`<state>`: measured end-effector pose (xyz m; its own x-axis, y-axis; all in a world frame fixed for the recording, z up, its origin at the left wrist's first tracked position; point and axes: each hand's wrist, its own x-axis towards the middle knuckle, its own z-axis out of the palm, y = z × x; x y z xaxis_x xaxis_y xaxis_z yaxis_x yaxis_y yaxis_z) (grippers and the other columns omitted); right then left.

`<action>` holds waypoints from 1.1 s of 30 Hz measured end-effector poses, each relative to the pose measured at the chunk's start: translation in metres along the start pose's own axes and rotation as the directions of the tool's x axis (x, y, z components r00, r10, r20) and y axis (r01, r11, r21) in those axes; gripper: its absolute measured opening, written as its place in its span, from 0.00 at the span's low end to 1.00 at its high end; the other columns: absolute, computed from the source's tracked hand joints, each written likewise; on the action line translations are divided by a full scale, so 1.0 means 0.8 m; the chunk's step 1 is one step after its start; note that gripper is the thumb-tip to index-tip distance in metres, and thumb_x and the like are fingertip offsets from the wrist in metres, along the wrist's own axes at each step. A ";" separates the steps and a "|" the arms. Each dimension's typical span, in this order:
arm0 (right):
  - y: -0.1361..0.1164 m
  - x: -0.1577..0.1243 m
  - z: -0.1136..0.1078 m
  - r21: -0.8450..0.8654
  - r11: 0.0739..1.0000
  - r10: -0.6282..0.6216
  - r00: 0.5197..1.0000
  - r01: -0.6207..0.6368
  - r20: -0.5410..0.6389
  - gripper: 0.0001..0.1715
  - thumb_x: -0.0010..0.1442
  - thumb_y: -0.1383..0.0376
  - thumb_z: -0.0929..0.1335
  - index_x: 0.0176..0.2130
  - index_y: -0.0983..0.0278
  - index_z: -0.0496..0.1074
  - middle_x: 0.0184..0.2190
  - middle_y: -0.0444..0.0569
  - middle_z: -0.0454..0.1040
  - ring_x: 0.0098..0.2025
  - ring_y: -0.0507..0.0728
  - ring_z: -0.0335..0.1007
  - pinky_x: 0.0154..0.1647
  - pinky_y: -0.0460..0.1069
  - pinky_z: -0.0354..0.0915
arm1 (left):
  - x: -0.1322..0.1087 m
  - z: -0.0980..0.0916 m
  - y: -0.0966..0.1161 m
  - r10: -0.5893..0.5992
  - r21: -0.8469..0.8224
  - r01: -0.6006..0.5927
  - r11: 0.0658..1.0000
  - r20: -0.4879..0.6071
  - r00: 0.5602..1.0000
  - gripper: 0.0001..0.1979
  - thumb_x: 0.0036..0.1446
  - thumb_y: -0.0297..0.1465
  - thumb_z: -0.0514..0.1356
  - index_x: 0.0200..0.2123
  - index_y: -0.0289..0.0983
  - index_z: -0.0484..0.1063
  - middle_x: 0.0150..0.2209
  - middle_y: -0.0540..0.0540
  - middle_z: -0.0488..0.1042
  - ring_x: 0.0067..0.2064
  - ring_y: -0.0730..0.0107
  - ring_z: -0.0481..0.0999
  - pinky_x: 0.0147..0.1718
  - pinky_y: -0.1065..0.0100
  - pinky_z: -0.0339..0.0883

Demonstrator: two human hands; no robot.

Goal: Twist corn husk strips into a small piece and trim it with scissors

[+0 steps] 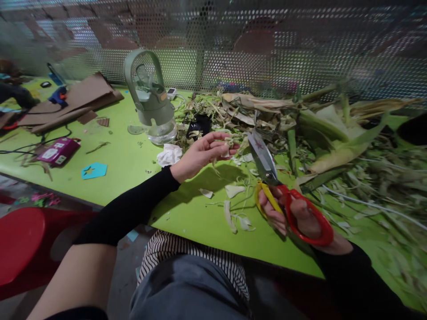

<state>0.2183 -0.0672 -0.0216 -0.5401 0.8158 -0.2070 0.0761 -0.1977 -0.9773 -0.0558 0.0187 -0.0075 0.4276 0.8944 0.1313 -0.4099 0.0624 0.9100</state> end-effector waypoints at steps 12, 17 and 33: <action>0.011 0.000 -0.004 -0.028 0.995 -0.090 0.990 0.093 0.108 0.38 0.64 0.32 0.59 0.48 0.60 0.69 0.25 0.39 0.62 0.20 0.47 0.56 0.18 0.42 0.64 | 0.001 0.007 0.005 -0.053 -0.146 0.034 0.989 -0.121 0.991 0.07 0.62 0.22 0.63 0.41 0.37 0.72 0.39 0.51 0.79 0.45 0.72 0.83 0.54 0.65 0.73; 0.011 -0.001 -0.006 -0.036 0.993 -0.104 0.985 0.110 0.139 0.38 0.64 0.32 0.58 0.49 0.59 0.69 0.26 0.39 0.63 0.20 0.47 0.57 0.20 0.43 0.65 | 0.000 0.010 0.004 -0.042 -0.160 0.020 0.987 -0.137 0.990 0.07 0.61 0.21 0.63 0.40 0.37 0.73 0.35 0.52 0.77 0.42 0.73 0.82 0.50 0.68 0.73; 0.012 -0.002 -0.010 -0.051 0.995 -0.079 0.981 0.089 0.175 0.40 0.63 0.31 0.56 0.50 0.60 0.66 0.28 0.40 0.63 0.23 0.49 0.59 0.23 0.45 0.68 | 0.001 0.012 -0.002 0.052 -0.029 -0.057 0.998 -0.151 0.987 0.09 0.58 0.22 0.65 0.41 0.38 0.72 0.37 0.53 0.76 0.38 0.77 0.79 0.44 0.71 0.73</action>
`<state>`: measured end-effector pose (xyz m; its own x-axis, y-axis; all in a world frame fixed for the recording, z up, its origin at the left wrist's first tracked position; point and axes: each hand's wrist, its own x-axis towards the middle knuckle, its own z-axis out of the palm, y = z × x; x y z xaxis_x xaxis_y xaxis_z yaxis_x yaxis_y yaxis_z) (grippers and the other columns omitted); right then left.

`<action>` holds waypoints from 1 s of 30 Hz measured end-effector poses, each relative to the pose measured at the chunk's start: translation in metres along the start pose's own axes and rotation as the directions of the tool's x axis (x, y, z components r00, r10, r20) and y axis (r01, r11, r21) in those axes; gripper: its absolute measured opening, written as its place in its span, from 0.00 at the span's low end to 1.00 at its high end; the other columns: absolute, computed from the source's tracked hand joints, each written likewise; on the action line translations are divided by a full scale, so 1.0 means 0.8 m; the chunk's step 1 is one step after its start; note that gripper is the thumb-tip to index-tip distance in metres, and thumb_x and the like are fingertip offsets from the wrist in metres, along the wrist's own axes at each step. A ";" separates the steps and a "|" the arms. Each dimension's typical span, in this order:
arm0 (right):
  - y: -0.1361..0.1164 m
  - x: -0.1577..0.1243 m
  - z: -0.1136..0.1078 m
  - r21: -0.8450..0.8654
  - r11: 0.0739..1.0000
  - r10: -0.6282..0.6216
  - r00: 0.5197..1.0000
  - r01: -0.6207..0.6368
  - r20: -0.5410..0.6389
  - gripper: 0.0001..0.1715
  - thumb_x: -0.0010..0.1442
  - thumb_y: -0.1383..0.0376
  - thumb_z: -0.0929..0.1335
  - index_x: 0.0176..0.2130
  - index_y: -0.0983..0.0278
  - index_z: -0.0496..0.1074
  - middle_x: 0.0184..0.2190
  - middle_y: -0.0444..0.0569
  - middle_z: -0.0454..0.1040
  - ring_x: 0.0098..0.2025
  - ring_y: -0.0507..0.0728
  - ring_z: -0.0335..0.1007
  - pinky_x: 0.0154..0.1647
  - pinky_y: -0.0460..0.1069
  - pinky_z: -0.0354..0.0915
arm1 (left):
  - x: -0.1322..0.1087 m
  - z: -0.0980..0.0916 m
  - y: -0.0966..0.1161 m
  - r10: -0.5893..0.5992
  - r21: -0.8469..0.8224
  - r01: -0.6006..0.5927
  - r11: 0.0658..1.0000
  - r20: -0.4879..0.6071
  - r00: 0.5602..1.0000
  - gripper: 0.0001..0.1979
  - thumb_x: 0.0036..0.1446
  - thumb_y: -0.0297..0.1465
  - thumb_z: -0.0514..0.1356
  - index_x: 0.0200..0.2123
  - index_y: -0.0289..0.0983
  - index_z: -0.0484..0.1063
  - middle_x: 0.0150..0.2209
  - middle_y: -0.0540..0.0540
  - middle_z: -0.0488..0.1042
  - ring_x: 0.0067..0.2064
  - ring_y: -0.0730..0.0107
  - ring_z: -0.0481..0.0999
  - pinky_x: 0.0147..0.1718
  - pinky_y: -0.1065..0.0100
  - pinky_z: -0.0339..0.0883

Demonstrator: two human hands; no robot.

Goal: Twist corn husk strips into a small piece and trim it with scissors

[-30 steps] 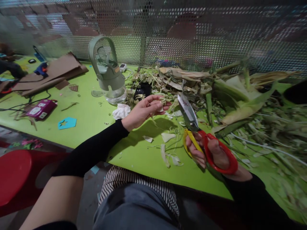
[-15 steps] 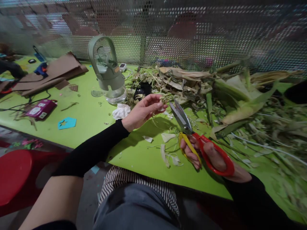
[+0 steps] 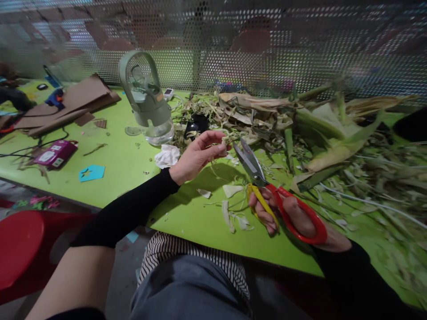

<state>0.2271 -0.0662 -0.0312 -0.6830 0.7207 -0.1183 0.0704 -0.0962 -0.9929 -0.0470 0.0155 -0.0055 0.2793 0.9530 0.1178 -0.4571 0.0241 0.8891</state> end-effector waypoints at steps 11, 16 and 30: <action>-0.002 0.003 0.001 -0.009 1.000 -0.018 1.000 0.018 0.007 0.40 0.63 0.31 0.57 0.49 0.61 0.67 0.27 0.40 0.64 0.22 0.49 0.59 0.22 0.45 0.68 | 0.000 -0.005 -0.005 -0.031 0.016 0.030 0.999 0.090 0.995 0.10 0.56 0.25 0.68 0.41 0.38 0.74 0.41 0.51 0.76 0.41 0.75 0.80 0.47 0.68 0.73; -0.004 0.003 0.004 -0.020 1.000 0.002 0.999 -0.003 -0.035 0.42 0.61 0.29 0.58 0.47 0.61 0.67 0.26 0.39 0.64 0.21 0.48 0.59 0.22 0.45 0.67 | -0.002 -0.003 -0.008 -0.040 -0.002 0.041 0.999 0.102 0.994 0.10 0.56 0.26 0.69 0.41 0.38 0.74 0.41 0.51 0.76 0.42 0.73 0.80 0.47 0.68 0.74; -0.006 0.002 0.014 -0.006 0.980 0.195 0.966 -0.199 -0.171 0.49 0.49 0.23 0.61 0.43 0.61 0.67 0.21 0.37 0.61 0.18 0.47 0.53 0.15 0.45 0.64 | -0.001 -0.004 -0.017 -0.072 -0.013 0.073 0.997 0.093 0.993 0.11 0.54 0.27 0.70 0.40 0.38 0.74 0.39 0.51 0.76 0.43 0.72 0.81 0.46 0.69 0.74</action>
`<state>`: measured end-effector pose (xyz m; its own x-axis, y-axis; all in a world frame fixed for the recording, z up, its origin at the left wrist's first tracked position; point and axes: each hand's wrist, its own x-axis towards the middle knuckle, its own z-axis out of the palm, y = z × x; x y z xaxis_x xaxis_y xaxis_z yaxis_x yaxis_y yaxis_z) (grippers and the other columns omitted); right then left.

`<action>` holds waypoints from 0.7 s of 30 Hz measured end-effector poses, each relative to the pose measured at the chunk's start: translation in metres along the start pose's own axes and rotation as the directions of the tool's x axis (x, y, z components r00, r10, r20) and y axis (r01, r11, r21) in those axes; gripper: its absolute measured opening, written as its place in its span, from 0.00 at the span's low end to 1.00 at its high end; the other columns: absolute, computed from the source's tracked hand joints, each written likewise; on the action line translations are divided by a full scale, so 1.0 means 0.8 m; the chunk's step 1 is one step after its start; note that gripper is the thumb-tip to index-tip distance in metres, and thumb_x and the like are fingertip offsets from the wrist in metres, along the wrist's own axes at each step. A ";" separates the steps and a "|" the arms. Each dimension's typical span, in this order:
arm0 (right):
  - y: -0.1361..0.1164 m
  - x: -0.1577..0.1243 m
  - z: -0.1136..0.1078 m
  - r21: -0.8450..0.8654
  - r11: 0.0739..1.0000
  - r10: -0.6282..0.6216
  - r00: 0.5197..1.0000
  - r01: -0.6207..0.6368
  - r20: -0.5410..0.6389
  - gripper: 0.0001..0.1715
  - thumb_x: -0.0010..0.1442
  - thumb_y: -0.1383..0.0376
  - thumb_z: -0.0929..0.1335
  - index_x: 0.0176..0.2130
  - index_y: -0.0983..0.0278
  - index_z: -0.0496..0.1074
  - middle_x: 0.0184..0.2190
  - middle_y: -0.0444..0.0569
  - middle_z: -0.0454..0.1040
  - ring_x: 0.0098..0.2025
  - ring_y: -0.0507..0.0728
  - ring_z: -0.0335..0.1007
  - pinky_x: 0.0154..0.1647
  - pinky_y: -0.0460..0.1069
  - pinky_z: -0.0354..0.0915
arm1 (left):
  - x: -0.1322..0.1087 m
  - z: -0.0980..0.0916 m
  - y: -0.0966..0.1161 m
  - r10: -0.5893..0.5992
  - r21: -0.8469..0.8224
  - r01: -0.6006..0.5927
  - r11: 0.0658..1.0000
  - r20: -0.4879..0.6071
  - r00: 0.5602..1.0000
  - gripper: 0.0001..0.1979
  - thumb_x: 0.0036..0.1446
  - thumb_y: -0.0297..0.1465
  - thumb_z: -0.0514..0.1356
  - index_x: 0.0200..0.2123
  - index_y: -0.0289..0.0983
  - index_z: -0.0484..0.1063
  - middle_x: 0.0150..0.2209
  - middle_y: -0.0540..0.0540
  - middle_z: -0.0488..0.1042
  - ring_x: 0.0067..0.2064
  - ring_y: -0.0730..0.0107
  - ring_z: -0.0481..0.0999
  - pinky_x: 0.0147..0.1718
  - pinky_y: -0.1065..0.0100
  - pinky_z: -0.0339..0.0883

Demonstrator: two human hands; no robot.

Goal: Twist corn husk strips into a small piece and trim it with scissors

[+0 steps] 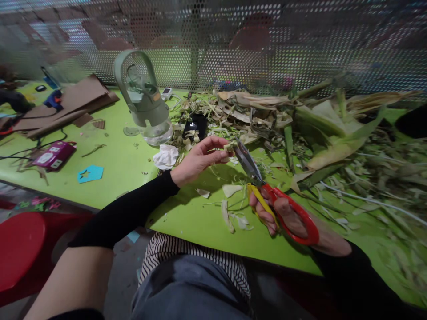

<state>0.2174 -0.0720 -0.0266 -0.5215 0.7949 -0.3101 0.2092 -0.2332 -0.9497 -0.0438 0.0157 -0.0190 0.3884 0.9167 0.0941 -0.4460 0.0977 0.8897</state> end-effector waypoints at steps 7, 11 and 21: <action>-0.007 0.001 0.006 -0.001 0.998 0.056 0.998 -0.056 -0.042 0.48 0.46 0.23 0.64 0.40 0.61 0.67 0.18 0.36 0.61 0.16 0.47 0.53 0.13 0.44 0.64 | 0.001 -0.001 -0.004 0.004 0.019 -0.003 1.000 -0.014 1.000 0.11 0.55 0.27 0.70 0.40 0.38 0.74 0.40 0.51 0.76 0.43 0.73 0.81 0.45 0.69 0.73; -0.022 0.002 0.016 0.016 0.986 0.168 0.977 -0.168 -0.127 0.48 0.40 0.23 0.68 0.37 0.61 0.68 0.15 0.34 0.59 0.13 0.46 0.51 0.10 0.43 0.61 | 0.001 -0.001 -0.002 -0.001 0.022 0.001 1.000 -0.006 1.000 0.10 0.56 0.26 0.69 0.40 0.38 0.74 0.40 0.51 0.76 0.43 0.73 0.81 0.46 0.68 0.73; -0.007 0.003 0.002 -0.026 0.999 -0.025 0.993 0.023 -0.111 0.46 0.49 0.23 0.63 0.40 0.60 0.65 0.19 0.35 0.58 0.15 0.46 0.50 0.13 0.43 0.61 | -0.003 0.005 0.005 -0.101 -0.104 0.094 0.990 -0.059 0.993 0.07 0.58 0.26 0.68 0.40 0.37 0.74 0.38 0.50 0.78 0.40 0.73 0.81 0.48 0.65 0.75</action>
<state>0.2138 -0.0697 -0.0217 -0.4313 0.8580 -0.2790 0.2192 -0.2003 -0.9549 -0.0434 0.0125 -0.0140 0.3834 0.9233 -0.0222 -0.4891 0.2234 0.8431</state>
